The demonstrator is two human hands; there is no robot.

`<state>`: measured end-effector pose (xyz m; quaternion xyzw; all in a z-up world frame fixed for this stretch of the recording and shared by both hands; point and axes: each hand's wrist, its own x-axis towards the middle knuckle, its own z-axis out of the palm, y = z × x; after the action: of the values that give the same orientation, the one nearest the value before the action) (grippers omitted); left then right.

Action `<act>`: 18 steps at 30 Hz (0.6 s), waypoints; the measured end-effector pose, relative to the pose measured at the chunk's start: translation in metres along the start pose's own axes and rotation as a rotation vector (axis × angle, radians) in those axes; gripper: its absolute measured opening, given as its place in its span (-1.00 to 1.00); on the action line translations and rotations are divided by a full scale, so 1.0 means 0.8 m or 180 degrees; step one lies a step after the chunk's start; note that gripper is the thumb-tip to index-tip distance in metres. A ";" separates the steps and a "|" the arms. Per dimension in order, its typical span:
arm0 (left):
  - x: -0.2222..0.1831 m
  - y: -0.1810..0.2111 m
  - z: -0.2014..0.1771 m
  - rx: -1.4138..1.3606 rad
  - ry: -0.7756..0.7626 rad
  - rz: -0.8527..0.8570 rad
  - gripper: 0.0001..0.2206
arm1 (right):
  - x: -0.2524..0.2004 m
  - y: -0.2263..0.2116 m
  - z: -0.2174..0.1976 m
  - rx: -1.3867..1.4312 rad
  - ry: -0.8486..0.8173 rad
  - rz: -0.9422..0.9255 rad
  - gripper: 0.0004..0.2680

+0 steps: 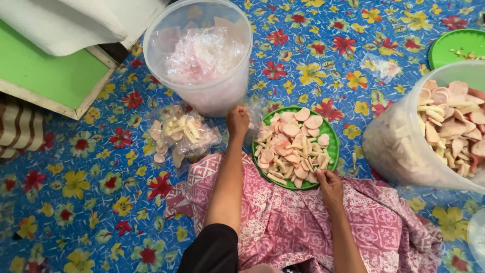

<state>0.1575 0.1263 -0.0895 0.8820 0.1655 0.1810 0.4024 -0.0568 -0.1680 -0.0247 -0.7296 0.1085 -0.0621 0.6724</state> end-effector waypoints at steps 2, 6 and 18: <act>0.001 0.007 -0.009 -0.0203 0.0080 0.0014 -0.92 | -0.003 -0.013 0.003 0.0001 0.0001 -0.0009 -0.89; -0.020 0.063 -0.054 -0.0457 -0.0065 -0.0748 -0.93 | -0.003 -0.006 0.001 0.0017 -0.0003 0.0005 -0.89; -0.101 0.168 -0.127 -0.3820 -0.1271 -0.1948 -0.85 | -0.012 -0.025 0.001 0.0135 -0.0161 0.0013 -0.92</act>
<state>0.0600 0.0732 0.0609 0.4377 0.2008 -0.0457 0.8752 -0.0647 -0.1637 -0.0042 -0.7162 0.0916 -0.0445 0.6904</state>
